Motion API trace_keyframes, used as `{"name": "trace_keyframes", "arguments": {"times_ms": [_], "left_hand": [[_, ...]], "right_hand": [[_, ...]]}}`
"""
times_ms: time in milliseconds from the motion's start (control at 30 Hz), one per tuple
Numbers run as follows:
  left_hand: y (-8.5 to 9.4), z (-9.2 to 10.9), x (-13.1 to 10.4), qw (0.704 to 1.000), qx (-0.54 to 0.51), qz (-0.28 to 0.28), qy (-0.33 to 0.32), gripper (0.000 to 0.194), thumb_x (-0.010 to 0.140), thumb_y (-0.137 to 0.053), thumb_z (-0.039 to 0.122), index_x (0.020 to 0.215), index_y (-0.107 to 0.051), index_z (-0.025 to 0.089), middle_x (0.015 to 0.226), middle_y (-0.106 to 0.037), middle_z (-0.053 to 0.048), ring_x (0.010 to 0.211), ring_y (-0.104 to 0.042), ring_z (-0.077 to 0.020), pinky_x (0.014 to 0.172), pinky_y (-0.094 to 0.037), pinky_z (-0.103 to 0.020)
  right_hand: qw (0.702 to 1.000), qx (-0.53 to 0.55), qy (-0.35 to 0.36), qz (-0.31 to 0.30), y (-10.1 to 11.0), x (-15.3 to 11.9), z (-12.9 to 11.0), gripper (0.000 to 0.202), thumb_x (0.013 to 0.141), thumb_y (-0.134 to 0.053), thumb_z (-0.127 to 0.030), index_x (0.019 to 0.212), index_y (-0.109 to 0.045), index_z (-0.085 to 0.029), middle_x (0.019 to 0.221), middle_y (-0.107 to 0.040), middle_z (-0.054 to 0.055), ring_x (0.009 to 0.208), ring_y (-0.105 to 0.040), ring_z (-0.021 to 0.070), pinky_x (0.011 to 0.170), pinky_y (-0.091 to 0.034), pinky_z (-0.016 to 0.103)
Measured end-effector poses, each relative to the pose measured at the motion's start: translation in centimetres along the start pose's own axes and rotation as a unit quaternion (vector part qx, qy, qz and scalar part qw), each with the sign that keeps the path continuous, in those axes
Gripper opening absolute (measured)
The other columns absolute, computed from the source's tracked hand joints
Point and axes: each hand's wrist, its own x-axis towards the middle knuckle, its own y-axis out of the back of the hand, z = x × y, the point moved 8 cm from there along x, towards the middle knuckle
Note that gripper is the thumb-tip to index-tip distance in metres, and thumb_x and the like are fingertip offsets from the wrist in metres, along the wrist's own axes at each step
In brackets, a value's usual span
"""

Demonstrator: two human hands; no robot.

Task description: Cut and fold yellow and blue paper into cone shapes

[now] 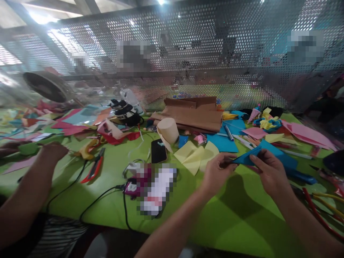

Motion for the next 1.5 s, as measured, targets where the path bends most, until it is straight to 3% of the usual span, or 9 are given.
{"name": "trace_keyframes", "arguments": {"times_ms": [167, 333, 533, 733, 833, 933, 1067, 1200, 1500], "left_hand": [[0.4, 0.8, -0.2, 0.997, 0.045, 0.019, -0.059, 0.014, 0.084, -0.073, 0.015, 0.097, -0.073, 0.016, 0.085, -0.074, -0.004, 0.076, -0.067, -0.0139, 0.073, -0.052, -0.024], [0.5, 2.2, -0.6, 0.987, 0.099, 0.032, -0.125, 0.013, 0.089, -0.070, 0.017, 0.100, -0.076, 0.018, 0.093, -0.078, -0.005, 0.083, -0.070, -0.0153, 0.077, -0.055, -0.025], [0.7, 2.2, -0.7, 0.977, 0.143, 0.045, -0.153, 0.013, 0.090, -0.070, 0.017, 0.100, -0.078, 0.020, 0.094, -0.078, -0.004, 0.081, -0.070, -0.0147, 0.075, -0.053, -0.024], [1.0, 1.8, -0.6, 0.979, 0.147, 0.045, -0.137, 0.012, 0.091, -0.069, 0.019, 0.099, -0.078, 0.019, 0.090, -0.078, -0.004, 0.077, -0.069, -0.0148, 0.070, -0.053, -0.024], [1.0, 1.8, -0.5, 0.978, 0.154, 0.050, -0.135, 0.011, 0.091, -0.070, 0.019, 0.097, -0.078, 0.019, 0.089, -0.078, -0.005, 0.076, -0.069, -0.0150, 0.070, -0.053, -0.024], [1.0, 2.0, -0.6, 0.974, 0.162, 0.053, -0.146, 0.010, 0.091, -0.070, 0.019, 0.097, -0.078, 0.019, 0.088, -0.078, -0.004, 0.076, -0.069, -0.0150, 0.069, -0.053, -0.024], [1.0, 2.5, -0.8, 0.965, 0.190, 0.057, -0.173, 0.010, 0.093, -0.069, 0.020, 0.098, -0.078, 0.021, 0.091, -0.078, -0.004, 0.078, -0.070, -0.0153, 0.071, -0.053, -0.025], [0.9, 2.9, -0.9, 0.957, 0.214, 0.051, -0.190, 0.011, 0.093, -0.069, 0.019, 0.098, -0.078, 0.022, 0.092, -0.079, -0.004, 0.080, -0.071, -0.0164, 0.075, -0.055, -0.027], [0.7, 3.2, -0.9, 0.952, 0.234, 0.040, -0.193, 0.010, 0.089, -0.071, 0.015, 0.096, -0.075, 0.021, 0.092, -0.078, -0.003, 0.081, -0.071, -0.0162, 0.075, -0.055, -0.027]], "right_hand": [[1.000, -0.006, 0.023, -0.010, -0.2, -0.1, -0.2, 0.037, 0.064, -0.096, -0.042, 0.084, -0.069, -0.027, 0.077, -0.065, -0.006, 0.074, -0.063, 0.0136, 0.073, -0.057, 0.029], [0.999, -0.018, 0.042, -0.018, -0.3, -0.1, -0.4, 0.035, 0.066, -0.094, -0.041, 0.086, -0.069, -0.026, 0.077, -0.066, -0.005, 0.074, -0.064, 0.0142, 0.072, -0.057, 0.029], [0.996, -0.036, 0.072, -0.034, -0.7, -0.3, -1.0, 0.035, 0.069, -0.092, -0.043, 0.089, -0.069, -0.024, 0.083, -0.070, -0.002, 0.077, -0.065, 0.0163, 0.073, -0.057, 0.031], [0.992, -0.073, 0.092, -0.037, -0.9, -0.7, -1.7, 0.056, 0.075, -0.088, -0.041, 0.126, -0.066, -0.033, 0.081, -0.063, -0.003, 0.074, -0.062, 0.0163, 0.070, -0.058, 0.032], [0.988, -0.092, 0.120, -0.037, -0.9, -0.9, -2.3, 0.066, 0.075, -0.088, -0.041, 0.135, -0.060, -0.037, 0.089, -0.065, -0.002, 0.079, -0.063, 0.0179, 0.071, -0.060, 0.034], [0.986, -0.104, 0.126, -0.035, -0.8, -1.0, -2.4, 0.054, 0.076, -0.087, -0.042, 0.125, -0.064, -0.035, 0.103, -0.068, 0.001, 0.080, -0.063, 0.0173, 0.072, -0.060, 0.035], [0.988, -0.101, 0.111, -0.037, -0.6, -0.8, -2.5, 0.046, 0.074, -0.088, -0.043, 0.113, -0.067, -0.032, 0.105, -0.066, 0.001, 0.076, -0.061, 0.0158, 0.069, -0.059, 0.033], [0.992, -0.079, 0.092, -0.033, -0.3, -0.6, -2.4, 0.051, 0.069, -0.091, -0.044, 0.112, -0.067, -0.032, 0.091, -0.063, -0.001, 0.072, -0.058, 0.0153, 0.063, -0.057, 0.031], [0.993, -0.112, 0.045, 0.003, 0.5, -0.1, -1.8, 0.044, 0.064, -0.092, -0.053, 0.079, -0.064, -0.024, 0.065, -0.056, -0.004, 0.058, -0.049, 0.0119, 0.050, -0.044, 0.024]]}}
